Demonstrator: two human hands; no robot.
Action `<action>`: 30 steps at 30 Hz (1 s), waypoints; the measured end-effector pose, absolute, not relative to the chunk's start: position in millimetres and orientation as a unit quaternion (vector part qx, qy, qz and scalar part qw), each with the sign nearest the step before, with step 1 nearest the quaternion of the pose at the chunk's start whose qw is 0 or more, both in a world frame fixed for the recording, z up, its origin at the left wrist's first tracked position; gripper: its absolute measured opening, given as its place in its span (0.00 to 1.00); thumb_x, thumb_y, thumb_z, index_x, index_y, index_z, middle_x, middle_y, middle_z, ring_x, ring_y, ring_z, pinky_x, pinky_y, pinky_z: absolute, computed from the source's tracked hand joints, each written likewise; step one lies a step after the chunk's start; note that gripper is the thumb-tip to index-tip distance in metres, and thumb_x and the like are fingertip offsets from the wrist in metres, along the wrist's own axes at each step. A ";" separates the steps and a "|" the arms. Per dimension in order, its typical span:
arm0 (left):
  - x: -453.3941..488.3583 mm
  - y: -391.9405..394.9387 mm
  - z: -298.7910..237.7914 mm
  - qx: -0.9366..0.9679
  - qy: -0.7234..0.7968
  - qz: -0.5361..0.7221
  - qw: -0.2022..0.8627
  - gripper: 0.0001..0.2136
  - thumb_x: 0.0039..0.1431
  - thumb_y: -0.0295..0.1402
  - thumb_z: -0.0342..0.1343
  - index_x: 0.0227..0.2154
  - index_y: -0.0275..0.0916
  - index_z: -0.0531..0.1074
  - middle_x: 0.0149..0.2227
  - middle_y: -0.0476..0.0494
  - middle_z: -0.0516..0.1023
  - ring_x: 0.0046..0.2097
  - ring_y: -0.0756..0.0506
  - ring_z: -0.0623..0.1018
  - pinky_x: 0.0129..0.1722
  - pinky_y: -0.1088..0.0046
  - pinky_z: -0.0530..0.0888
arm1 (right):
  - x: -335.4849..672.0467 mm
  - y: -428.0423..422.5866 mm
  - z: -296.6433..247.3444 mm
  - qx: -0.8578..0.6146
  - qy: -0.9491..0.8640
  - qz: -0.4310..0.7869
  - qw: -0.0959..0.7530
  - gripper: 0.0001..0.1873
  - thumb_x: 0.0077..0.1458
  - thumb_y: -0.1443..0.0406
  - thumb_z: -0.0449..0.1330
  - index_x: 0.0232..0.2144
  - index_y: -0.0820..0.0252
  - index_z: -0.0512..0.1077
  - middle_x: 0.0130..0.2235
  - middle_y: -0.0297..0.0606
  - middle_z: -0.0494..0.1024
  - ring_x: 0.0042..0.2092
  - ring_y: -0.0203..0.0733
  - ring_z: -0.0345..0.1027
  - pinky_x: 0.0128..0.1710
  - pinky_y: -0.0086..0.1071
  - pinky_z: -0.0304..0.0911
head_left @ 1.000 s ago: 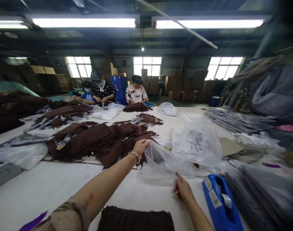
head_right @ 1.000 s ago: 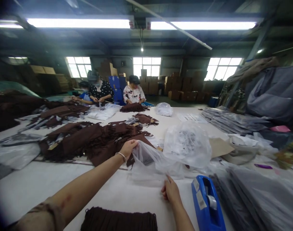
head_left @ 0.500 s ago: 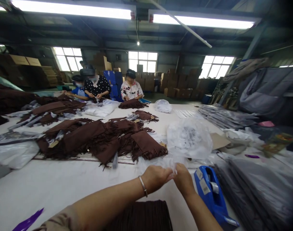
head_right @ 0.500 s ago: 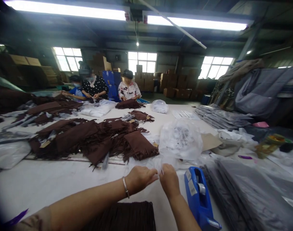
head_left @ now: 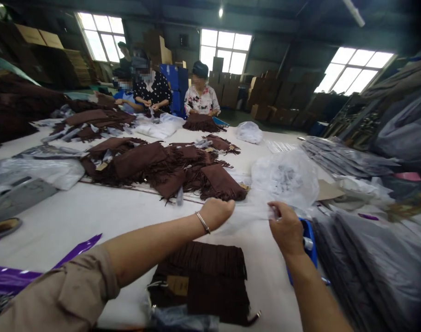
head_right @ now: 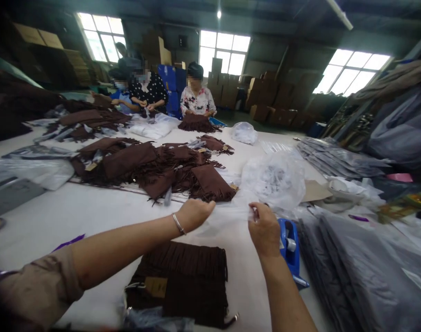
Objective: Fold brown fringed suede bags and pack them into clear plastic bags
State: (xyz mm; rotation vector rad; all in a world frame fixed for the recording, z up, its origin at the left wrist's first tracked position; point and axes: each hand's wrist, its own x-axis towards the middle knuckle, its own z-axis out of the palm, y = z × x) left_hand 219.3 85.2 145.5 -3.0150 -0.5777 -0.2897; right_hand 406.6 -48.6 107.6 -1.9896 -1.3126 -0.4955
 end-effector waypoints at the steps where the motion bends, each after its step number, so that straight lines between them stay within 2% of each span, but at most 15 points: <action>1: 213.8 95.9 151.2 -0.969 -0.228 -0.097 0.025 0.07 0.57 0.24 0.46 0.34 0.34 0.69 0.27 0.38 0.76 0.30 0.41 0.78 0.29 0.67 0.73 | 403.5 -54.5 112.4 -0.766 -0.506 -0.196 0.345 0.16 0.51 0.70 0.50 0.42 0.60 0.70 0.38 0.41 0.74 0.39 0.45 0.67 0.42 0.38 0.62; 4: 189.6 120.8 156.9 -0.942 -0.309 -0.132 0.016 0.09 0.53 0.25 0.49 0.35 0.35 0.72 0.35 0.37 0.77 0.38 0.39 0.77 0.35 0.65 0.73 | 380.9 -81.7 117.7 -0.754 -0.502 -0.212 0.367 0.17 0.52 0.69 0.50 0.44 0.59 0.71 0.42 0.40 0.76 0.42 0.44 0.68 0.45 0.36 0.62; 8: 158.8 127.5 139.4 -0.913 -0.362 -0.181 -0.047 0.20 0.52 0.24 0.48 0.49 0.43 0.69 0.43 0.43 0.76 0.45 0.45 0.75 0.44 0.71 0.72 | 364.7 -114.8 111.2 -0.767 -0.441 -0.244 0.398 0.19 0.54 0.66 0.52 0.48 0.59 0.71 0.44 0.41 0.76 0.41 0.43 0.69 0.43 0.34 0.62; 13: 148.9 133.0 146.2 -0.904 -0.406 -0.124 -0.061 0.25 0.54 0.25 0.46 0.57 0.44 0.62 0.44 0.40 0.77 0.41 0.42 0.78 0.42 0.66 0.73 | 399.6 -110.0 123.5 -0.838 -0.388 -0.188 0.333 0.20 0.51 0.62 0.54 0.46 0.57 0.73 0.28 0.35 0.73 0.27 0.39 0.64 0.30 0.32 0.59; 15: 143.1 138.7 164.8 -0.890 -0.421 -0.173 -0.032 0.26 0.56 0.25 0.46 0.59 0.44 0.59 0.41 0.39 0.78 0.38 0.41 0.79 0.41 0.66 0.73 | 403.3 -100.6 138.1 -0.825 -0.373 -0.234 0.354 0.19 0.52 0.61 0.55 0.47 0.57 0.72 0.27 0.34 0.72 0.27 0.39 0.63 0.32 0.32 0.58; 18: 122.9 142.2 184.7 -0.848 -0.429 -0.311 0.024 0.26 0.60 0.28 0.43 0.62 0.40 0.52 0.39 0.37 0.79 0.36 0.43 0.79 0.40 0.70 0.72 | 387.8 -91.1 151.1 -0.786 -0.357 -0.321 0.389 0.20 0.55 0.60 0.55 0.49 0.57 0.71 0.29 0.36 0.72 0.29 0.38 0.63 0.33 0.31 0.58; 20: 107.3 141.2 182.0 -0.828 -0.437 -0.347 0.046 0.25 0.62 0.30 0.42 0.62 0.37 0.52 0.38 0.36 0.79 0.35 0.44 0.78 0.40 0.72 0.72 | 375.3 -90.6 146.4 -0.774 -0.385 -0.319 0.388 0.20 0.57 0.59 0.53 0.49 0.59 0.71 0.30 0.38 0.74 0.28 0.37 0.62 0.33 0.31 0.58; 23: 93.4 141.6 162.7 -0.841 -0.456 -0.291 0.025 0.24 0.61 0.28 0.43 0.61 0.38 0.55 0.39 0.37 0.79 0.34 0.44 0.79 0.39 0.71 0.73 | 371.6 -96.3 132.3 -0.787 -0.436 -0.235 0.368 0.20 0.58 0.58 0.51 0.49 0.59 0.71 0.32 0.38 0.75 0.26 0.35 0.62 0.31 0.30 0.58; 26: 96.8 148.7 154.6 -0.855 -0.453 -0.246 -0.053 0.29 0.53 0.23 0.46 0.60 0.40 0.57 0.45 0.39 0.77 0.41 0.42 0.78 0.45 0.69 0.72 | 386.5 -98.5 135.2 -0.818 -0.405 -0.121 0.391 0.20 0.54 0.52 0.54 0.45 0.55 0.73 0.32 0.35 0.76 0.30 0.37 0.66 0.32 0.30 0.60; 28: 107.3 155.1 162.4 -0.853 -0.425 -0.279 -0.117 0.32 0.47 0.20 0.46 0.59 0.41 0.59 0.51 0.42 0.74 0.45 0.43 0.77 0.49 0.70 0.70 | 398.4 -91.3 146.8 -0.799 -0.378 -0.032 0.466 0.23 0.53 0.47 0.53 0.41 0.56 0.74 0.34 0.36 0.77 0.33 0.39 0.68 0.31 0.30 0.61; 30: 120.7 160.4 175.9 -0.833 -0.403 -0.319 -0.206 0.34 0.43 0.19 0.46 0.57 0.43 0.62 0.50 0.45 0.74 0.40 0.46 0.78 0.45 0.72 0.73 | 404.6 -76.9 156.5 -0.739 -0.362 0.096 0.560 0.29 0.54 0.43 0.48 0.40 0.58 0.73 0.36 0.39 0.76 0.30 0.39 0.68 0.24 0.29 0.61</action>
